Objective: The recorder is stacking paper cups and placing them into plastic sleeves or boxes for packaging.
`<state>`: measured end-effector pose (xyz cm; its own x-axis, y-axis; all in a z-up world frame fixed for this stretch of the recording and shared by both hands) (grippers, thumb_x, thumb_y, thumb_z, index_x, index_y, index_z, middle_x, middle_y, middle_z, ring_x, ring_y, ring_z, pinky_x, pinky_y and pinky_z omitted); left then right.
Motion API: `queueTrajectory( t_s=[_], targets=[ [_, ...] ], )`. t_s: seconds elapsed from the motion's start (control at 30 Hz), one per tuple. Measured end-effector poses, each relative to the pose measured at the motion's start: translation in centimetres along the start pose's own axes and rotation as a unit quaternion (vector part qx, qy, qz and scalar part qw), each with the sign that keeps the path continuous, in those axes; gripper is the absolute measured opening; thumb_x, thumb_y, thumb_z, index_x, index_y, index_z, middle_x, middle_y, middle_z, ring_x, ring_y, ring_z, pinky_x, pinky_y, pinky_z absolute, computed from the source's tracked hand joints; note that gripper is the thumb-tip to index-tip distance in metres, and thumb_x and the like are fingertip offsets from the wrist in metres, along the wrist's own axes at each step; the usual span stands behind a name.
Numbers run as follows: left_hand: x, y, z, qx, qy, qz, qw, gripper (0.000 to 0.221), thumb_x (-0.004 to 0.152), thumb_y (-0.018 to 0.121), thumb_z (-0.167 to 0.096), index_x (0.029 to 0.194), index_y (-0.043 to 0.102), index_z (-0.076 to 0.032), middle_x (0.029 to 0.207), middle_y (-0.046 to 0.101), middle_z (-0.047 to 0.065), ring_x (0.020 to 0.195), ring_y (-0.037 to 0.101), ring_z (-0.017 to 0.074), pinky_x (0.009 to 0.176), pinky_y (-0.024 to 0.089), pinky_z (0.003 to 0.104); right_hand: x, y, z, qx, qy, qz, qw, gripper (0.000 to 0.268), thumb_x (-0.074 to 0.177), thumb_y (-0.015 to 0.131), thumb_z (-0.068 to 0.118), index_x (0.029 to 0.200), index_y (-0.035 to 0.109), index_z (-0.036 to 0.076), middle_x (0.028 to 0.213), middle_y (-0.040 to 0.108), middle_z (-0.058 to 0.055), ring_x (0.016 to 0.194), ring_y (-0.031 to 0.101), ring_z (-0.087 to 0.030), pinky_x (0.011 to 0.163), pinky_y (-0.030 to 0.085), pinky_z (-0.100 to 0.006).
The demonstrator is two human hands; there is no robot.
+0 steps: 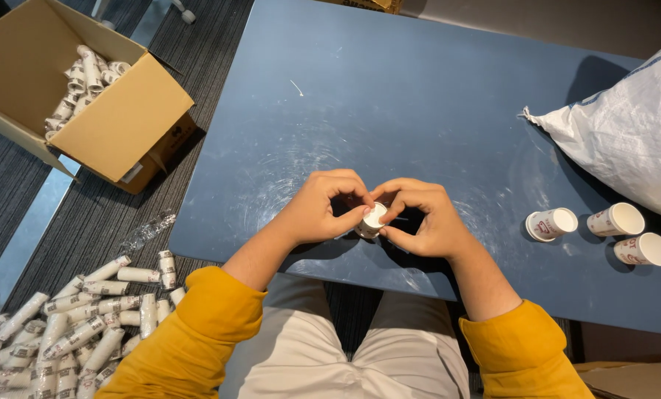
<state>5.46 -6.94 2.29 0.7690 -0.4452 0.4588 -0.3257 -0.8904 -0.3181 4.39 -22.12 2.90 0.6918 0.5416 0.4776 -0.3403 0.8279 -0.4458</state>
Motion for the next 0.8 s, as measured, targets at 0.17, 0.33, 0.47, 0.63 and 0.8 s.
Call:
queueTrajectory(
  t_s=[0.17,0.33,0.47,0.63,0.8],
  targets=[
    [0.1,0.7,1.6,-0.055,-0.057,0.017,0.997,0.006,0.085,0.077,-0.007,0.088,0.075,-0.003,0.088,0.071,0.004,0.077,0.072,0.0115,0.068,0.059,0.024,-0.1,0.4,-0.8,0.018,0.026,0.021,0.999,0.016,0.071,0.081,-0.001,0.081,0.07,0.006,0.116,0.074,-0.014,0.105,0.075,-0.024,0.095,0.06,-0.036],
    [0.2,0.6,1.0,-0.033,-0.024,0.019,0.999,0.007,0.083,0.078,-0.007,0.088,0.075,-0.003,0.088,0.071,0.004,0.075,0.071,0.0103,0.066,0.058,0.024,-0.3,0.4,-1.1,0.022,0.031,0.019,0.999,0.015,0.071,0.082,-0.001,0.081,0.072,0.005,0.116,0.073,-0.014,0.106,0.074,-0.025,0.096,0.06,-0.036],
    [0.1,0.4,1.3,-0.015,-0.019,0.019,1.0,0.007,0.084,0.077,-0.008,0.089,0.076,-0.004,0.089,0.072,0.003,0.072,0.066,0.0097,0.064,0.053,0.023,-0.2,-0.1,-0.4,0.013,0.039,0.014,0.999,0.02,0.07,0.085,0.001,0.086,0.074,0.004,0.116,0.075,-0.014,0.105,0.075,-0.025,0.095,0.06,-0.036],
    [-0.2,-0.1,-0.6,-0.071,0.036,0.023,0.997,0.013,0.089,0.073,-0.007,0.101,0.078,-0.006,0.104,0.071,0.005,0.09,0.064,0.0113,0.075,0.049,0.024,-3.0,-3.3,-0.5,0.058,0.03,-0.09,0.994,0.033,0.077,0.086,0.008,0.107,0.073,0.005,0.127,0.07,-0.014,0.118,0.07,-0.027,0.104,0.058,-0.04],
    [-0.8,-3.0,-1.2,0.027,0.074,-0.133,0.988,0.019,0.089,0.069,-0.005,0.108,0.074,-0.004,0.11,0.069,0.007,0.096,0.064,0.0145,0.082,0.049,0.026,-12.8,-10.5,-3.7,0.371,-0.062,-0.335,0.864,0.035,0.094,0.079,0.02,0.124,0.066,0.007,0.133,0.067,-0.013,0.119,0.068,-0.029,0.102,0.056,-0.042]
  ],
)
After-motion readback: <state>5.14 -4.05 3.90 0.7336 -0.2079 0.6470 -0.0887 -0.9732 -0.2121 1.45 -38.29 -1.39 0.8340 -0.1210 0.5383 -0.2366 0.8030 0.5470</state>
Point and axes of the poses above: each hand's wrist, its own x-axis towards the middle knuckle, its own y-axis out of the palm, z = x × y, the point moved 9 cm from there along x, towards the middle knuckle
